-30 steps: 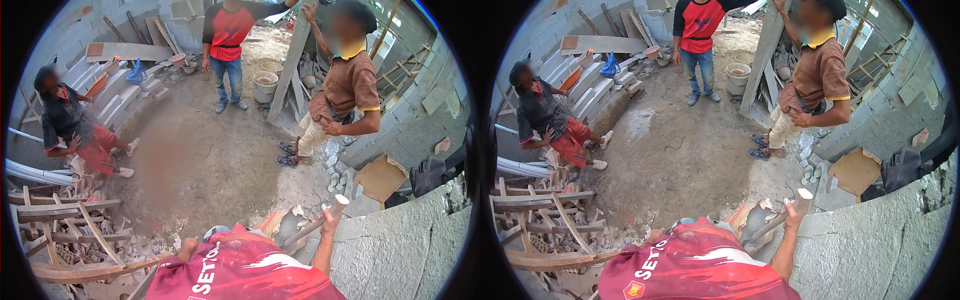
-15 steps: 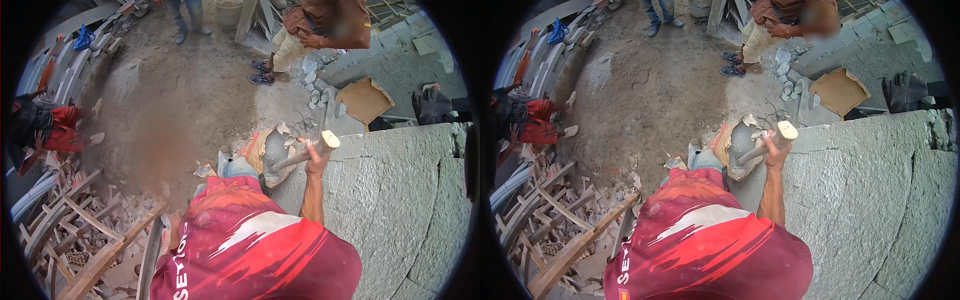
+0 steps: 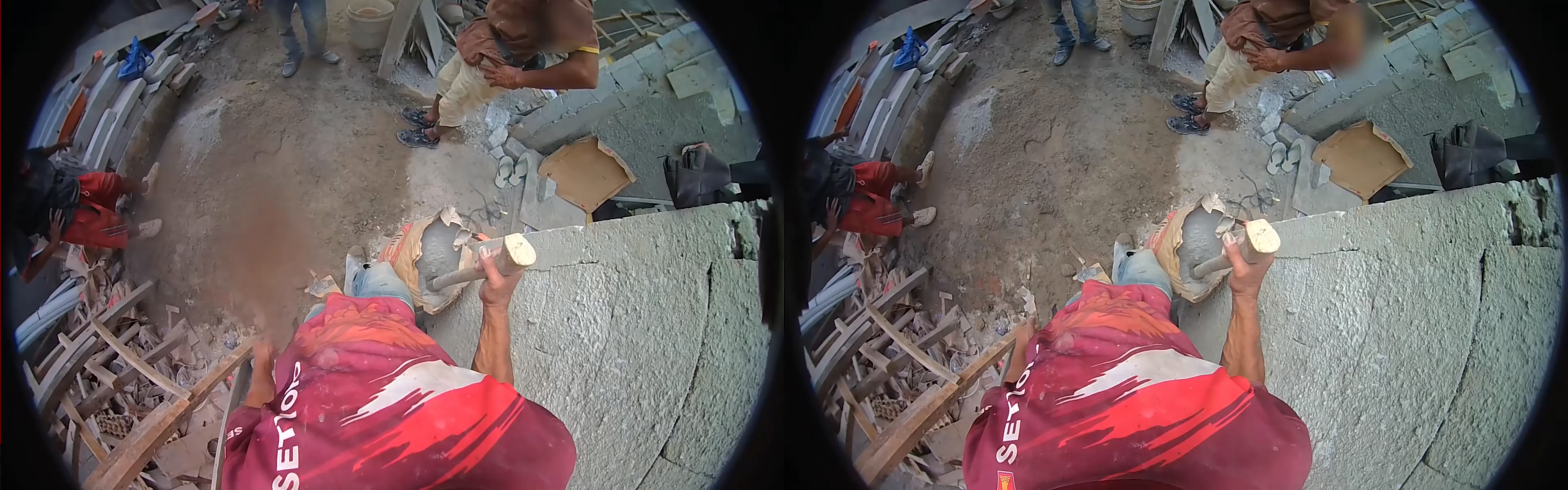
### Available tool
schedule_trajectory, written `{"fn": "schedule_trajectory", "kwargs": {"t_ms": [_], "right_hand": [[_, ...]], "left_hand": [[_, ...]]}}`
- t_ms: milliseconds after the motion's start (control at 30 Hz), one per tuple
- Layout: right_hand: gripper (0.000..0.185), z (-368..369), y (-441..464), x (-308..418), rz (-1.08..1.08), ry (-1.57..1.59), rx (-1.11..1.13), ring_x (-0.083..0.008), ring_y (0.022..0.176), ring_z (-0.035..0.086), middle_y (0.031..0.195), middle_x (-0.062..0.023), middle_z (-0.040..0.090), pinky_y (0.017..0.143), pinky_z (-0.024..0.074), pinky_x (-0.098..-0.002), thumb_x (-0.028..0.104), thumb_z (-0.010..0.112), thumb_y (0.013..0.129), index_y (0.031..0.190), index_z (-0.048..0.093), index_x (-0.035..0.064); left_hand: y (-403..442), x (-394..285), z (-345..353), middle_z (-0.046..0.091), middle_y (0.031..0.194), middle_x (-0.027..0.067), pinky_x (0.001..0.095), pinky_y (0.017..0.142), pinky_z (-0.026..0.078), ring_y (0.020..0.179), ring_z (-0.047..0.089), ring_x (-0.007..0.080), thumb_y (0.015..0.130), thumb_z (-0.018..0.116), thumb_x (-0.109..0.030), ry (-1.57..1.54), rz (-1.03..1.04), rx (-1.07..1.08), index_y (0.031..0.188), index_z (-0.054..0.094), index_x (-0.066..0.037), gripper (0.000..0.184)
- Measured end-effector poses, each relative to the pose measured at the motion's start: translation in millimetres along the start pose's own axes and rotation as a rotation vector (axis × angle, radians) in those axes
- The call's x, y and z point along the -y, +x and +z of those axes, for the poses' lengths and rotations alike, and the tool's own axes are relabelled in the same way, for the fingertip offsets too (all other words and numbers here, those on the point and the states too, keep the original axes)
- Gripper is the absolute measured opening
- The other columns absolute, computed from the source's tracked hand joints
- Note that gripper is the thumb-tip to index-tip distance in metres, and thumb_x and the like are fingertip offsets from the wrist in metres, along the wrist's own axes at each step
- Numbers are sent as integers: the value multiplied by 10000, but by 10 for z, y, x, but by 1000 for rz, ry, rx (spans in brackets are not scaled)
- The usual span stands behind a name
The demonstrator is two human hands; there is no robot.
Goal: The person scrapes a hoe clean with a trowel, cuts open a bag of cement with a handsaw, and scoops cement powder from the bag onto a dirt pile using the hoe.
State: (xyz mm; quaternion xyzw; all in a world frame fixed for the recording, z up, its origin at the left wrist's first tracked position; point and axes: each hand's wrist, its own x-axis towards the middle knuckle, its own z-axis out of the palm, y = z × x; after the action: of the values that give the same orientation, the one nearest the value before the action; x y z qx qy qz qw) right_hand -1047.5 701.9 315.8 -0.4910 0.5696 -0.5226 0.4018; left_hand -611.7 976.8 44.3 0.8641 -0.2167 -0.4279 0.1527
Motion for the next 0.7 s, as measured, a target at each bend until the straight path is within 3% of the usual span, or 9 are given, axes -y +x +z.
{"fn": "schedule_trajectory", "kwargs": {"t_ms": [100,167,233,300,333,400,467,533,700], "right_hand": [[486,-149,-38,-75,-75,54,-24,-165,855,541,935,-71,575,805,410,-298,136,665,655,1099,555,-27],[498,-112,-81,-131,-75,48,3,-167,880,531,957,-71,567,821,401,-302,139,667,657,1111,545,-26],[536,-5,-166,-67,-54,-21,44,-170,953,494,1016,-82,539,868,369,-305,125,681,661,1148,511,-21],[247,414,-255,374,-174,-119,22,-114,693,529,749,-29,570,647,428,-265,105,727,670,838,575,6],[195,540,-261,460,-205,-96,19,-90,572,504,633,9,543,542,409,-247,104,725,686,719,549,26],[173,592,-266,527,-156,-57,21,-79,568,496,634,13,544,527,397,-238,90,714,696,705,549,41],[179,588,-275,553,-195,-88,37,-79,558,490,625,20,532,517,394,-237,91,717,693,699,544,49],[188,614,-319,571,-196,-60,51,-87,575,502,644,10,540,539,406,-240,95,722,691,715,542,44],[215,744,-372,550,-235,-139,136,-104,602,516,668,-7,545,566,422,-256,88,731,683,746,531,43]], "left_hand": [[694,197,61,622,860,225,422,703,448,769,609,306,837,480,-330,-312,46,-23,965,597,55,423],[717,-25,-12,564,711,53,269,457,413,586,567,147,843,528,-312,-291,94,-111,999,534,-26,325],[904,235,92,558,704,46,269,442,407,559,557,147,842,525,-302,-253,148,-152,988,539,-35,305],[664,-163,-3,560,707,51,284,426,415,530,556,156,831,527,-298,-340,83,-53,942,558,-37,285],[584,-225,47,581,692,110,331,503,435,571,574,209,825,526,-320,-293,39,-77,902,581,10,343],[150,-456,38,610,683,165,376,590,470,648,615,267,798,544,-344,-328,-109,-55,855,617,33,388],[322,155,306,643,807,185,415,701,479,840,624,326,792,560,-307,160,124,-10,898,627,6,337],[242,244,387,636,868,206,441,727,477,849,615,346,824,500,-350,732,411,272,926,636,-7,382],[194,324,643,620,891,229,455,782,456,895,596,354,854,384,-412,561,290,125,950,631,-2,487]]}}
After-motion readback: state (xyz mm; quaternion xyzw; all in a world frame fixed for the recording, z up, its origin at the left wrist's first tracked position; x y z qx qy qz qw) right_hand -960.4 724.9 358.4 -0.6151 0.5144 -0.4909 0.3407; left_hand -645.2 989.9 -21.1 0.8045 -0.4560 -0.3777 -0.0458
